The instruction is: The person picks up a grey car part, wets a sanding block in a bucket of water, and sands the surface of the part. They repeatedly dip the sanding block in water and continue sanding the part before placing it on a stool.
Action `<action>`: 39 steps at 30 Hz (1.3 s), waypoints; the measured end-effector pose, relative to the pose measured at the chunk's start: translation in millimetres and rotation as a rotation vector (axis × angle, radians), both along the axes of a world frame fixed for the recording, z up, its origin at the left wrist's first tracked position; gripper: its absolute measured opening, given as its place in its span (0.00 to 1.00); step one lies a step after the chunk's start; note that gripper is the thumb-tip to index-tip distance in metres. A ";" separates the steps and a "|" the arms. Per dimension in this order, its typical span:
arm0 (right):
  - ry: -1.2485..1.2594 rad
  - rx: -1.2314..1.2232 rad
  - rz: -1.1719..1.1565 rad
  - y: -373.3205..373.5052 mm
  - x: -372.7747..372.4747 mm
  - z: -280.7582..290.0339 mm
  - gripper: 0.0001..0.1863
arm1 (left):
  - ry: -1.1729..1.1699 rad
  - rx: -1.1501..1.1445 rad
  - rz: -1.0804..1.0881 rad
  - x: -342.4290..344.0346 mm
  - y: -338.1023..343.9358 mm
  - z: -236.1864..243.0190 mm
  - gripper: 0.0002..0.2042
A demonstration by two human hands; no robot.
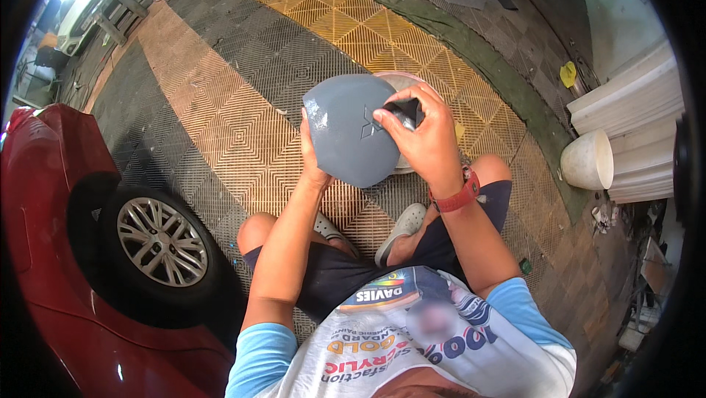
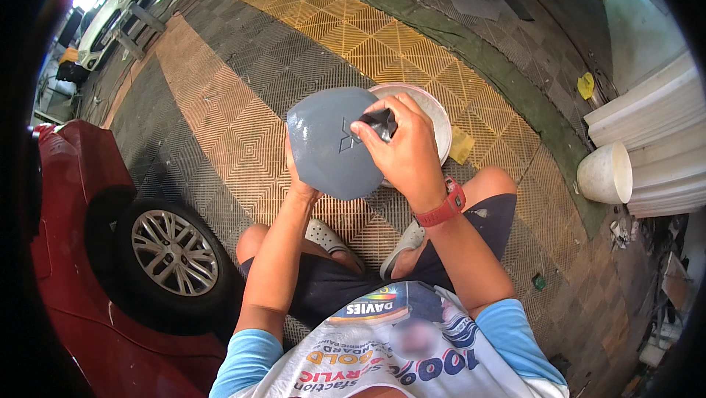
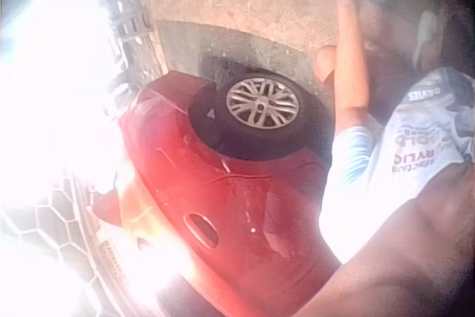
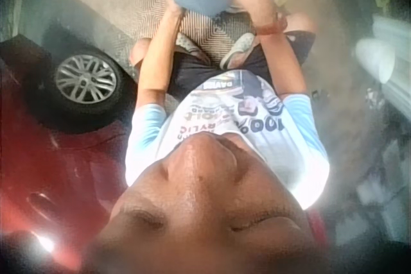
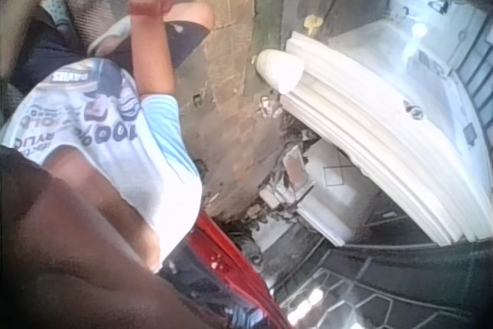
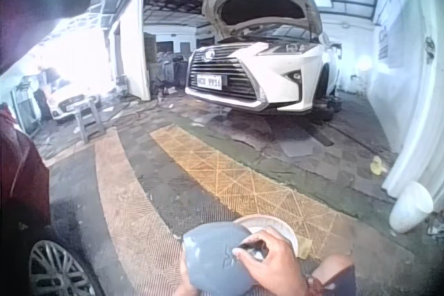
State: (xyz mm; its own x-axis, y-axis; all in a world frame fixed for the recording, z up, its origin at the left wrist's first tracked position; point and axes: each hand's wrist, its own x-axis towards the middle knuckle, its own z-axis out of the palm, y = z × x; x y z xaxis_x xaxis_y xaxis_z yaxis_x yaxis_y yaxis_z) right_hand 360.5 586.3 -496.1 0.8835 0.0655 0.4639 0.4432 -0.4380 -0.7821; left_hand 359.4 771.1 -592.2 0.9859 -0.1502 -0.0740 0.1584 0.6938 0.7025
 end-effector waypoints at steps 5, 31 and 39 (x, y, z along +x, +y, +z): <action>-0.015 -0.008 -0.014 5.3 1.1 -1.8 0.13 | 0.039 -0.025 -0.004 -2.6 -0.9 1.6 0.39; 0.100 0.095 -0.036 12.6 -11.6 -17.1 0.13 | -0.027 -0.036 0.047 0.9 -0.5 -7.0 0.37; 0.116 0.091 -0.028 12.8 -12.5 -15.3 0.13 | 0.010 -0.016 0.043 -1.3 -0.1 -3.1 0.37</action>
State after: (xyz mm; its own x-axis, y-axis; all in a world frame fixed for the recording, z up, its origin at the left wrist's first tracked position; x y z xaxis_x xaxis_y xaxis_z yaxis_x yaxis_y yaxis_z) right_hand 348.0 599.1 -511.4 0.9324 0.0026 0.3615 0.3361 -0.3743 -0.8643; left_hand 358.1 771.0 -595.2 0.9907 -0.1090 -0.0816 0.1350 0.7115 0.6896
